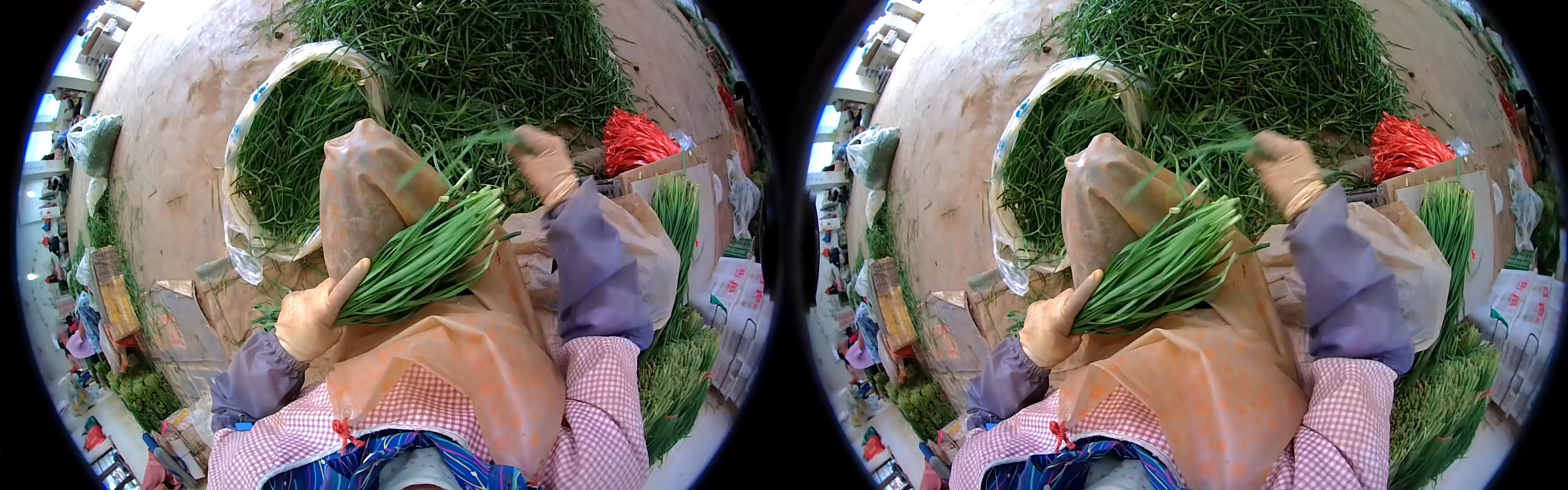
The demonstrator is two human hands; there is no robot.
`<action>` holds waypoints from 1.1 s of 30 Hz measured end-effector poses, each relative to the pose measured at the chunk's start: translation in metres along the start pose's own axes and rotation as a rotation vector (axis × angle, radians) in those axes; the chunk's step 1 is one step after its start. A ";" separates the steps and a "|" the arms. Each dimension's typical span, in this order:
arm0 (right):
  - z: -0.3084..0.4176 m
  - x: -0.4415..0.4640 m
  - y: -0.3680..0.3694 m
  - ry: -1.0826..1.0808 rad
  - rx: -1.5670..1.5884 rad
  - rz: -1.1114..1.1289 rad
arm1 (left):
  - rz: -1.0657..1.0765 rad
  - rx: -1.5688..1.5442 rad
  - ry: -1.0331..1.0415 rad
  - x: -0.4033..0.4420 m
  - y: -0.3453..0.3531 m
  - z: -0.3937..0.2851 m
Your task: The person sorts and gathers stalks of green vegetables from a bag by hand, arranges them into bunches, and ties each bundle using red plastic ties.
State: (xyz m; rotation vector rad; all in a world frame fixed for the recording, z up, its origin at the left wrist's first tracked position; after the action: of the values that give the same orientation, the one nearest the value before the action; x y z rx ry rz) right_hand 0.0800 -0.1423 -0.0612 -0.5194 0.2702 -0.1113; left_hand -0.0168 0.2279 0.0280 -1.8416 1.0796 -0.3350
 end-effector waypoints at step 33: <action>0.052 -0.012 0.047 0.261 0.429 0.638 | -0.093 0.188 0.084 0.010 -0.016 -0.002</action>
State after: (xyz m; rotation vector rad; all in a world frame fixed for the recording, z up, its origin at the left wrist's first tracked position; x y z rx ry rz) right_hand 0.0848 -0.0750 -0.0382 0.0259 0.6372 0.3804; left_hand -0.0031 0.2214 0.0404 -1.7253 0.9849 -0.5542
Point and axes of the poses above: each hand's wrist, its own x-axis towards the middle knuckle, its own y-axis out of the palm, z = x × y, the point moved 3 cm from there along x, towards the middle knuckle, and after that the axes turned 14 degrees about y, right-handed, at the moved point
